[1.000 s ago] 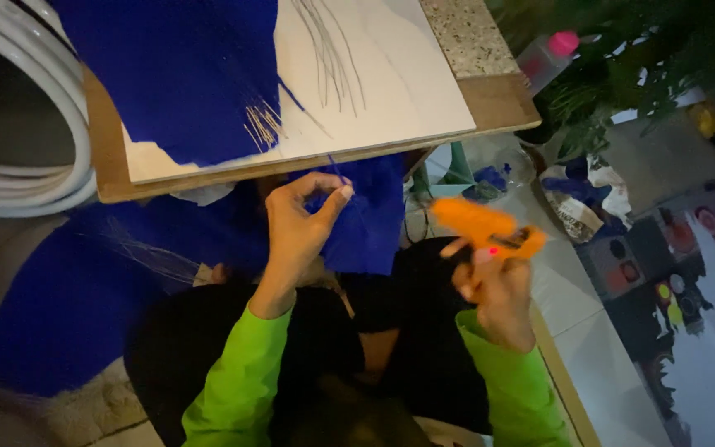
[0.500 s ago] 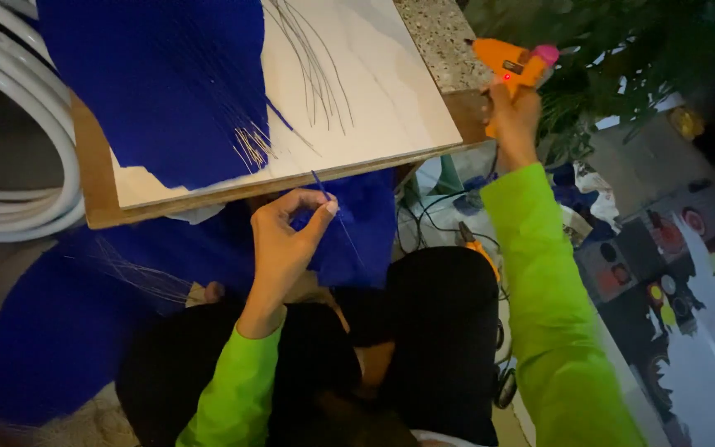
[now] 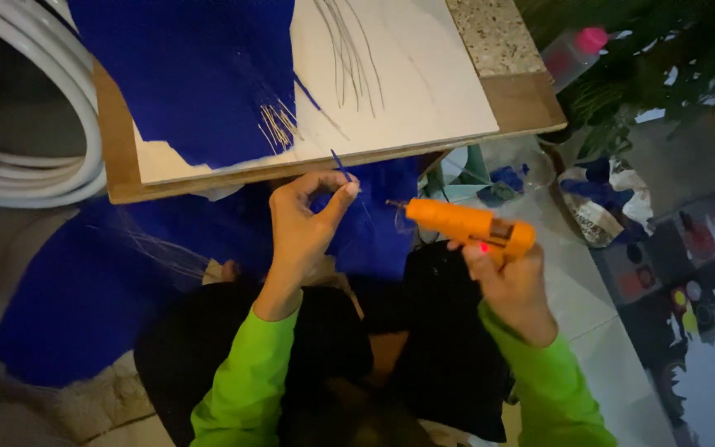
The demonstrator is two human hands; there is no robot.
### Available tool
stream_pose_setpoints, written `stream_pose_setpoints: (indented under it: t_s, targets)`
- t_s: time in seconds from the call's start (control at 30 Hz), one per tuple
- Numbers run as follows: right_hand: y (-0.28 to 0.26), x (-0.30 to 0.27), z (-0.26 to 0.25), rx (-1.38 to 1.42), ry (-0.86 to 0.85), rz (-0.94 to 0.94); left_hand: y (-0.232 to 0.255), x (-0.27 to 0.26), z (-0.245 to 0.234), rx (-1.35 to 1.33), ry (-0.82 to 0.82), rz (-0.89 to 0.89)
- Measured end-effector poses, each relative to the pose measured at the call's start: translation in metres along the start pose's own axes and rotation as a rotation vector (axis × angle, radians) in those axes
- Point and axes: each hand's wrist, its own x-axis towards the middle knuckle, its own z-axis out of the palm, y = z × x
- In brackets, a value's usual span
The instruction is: The person is preparing thin blue wires by applying hot glue to their ends, likely for use in an upholstery or craft project.
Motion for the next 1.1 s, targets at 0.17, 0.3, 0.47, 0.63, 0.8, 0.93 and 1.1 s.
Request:
stream_pose_setpoints:
  t_s: [0.17,0.3,0.47,0.63,0.8,0.93,1.1]
  targets:
    - [-0.001,-0.014,0.009,-0.074,0.043,-0.028,0.003,-0.003,0.002,0.026,-0.01,0.035]
    - [-0.01,-0.015,0.011,-0.144,0.027,-0.058,0.003,-0.005,0.002,0.02,-0.018,0.036]
    - [-0.005,-0.02,0.011,-0.176,0.05,-0.052,0.004,-0.005,0.003,0.029,-0.023,0.074]
    - [0.008,-0.026,0.01,-0.199,0.043,-0.054,0.005,-0.007,0.003,0.043,-0.041,0.08]
    - [0.006,-0.026,0.009,-0.216,0.047,-0.023,0.006,-0.007,0.002,0.027,-0.033,0.063]
    - [0.004,-0.023,0.009,-0.235,0.045,-0.029,0.009,-0.007,0.002,0.029,-0.038,0.069]
    - [0.002,-0.023,0.008,-0.234,0.046,-0.035,0.009,-0.008,0.003,0.029,-0.025,0.073]
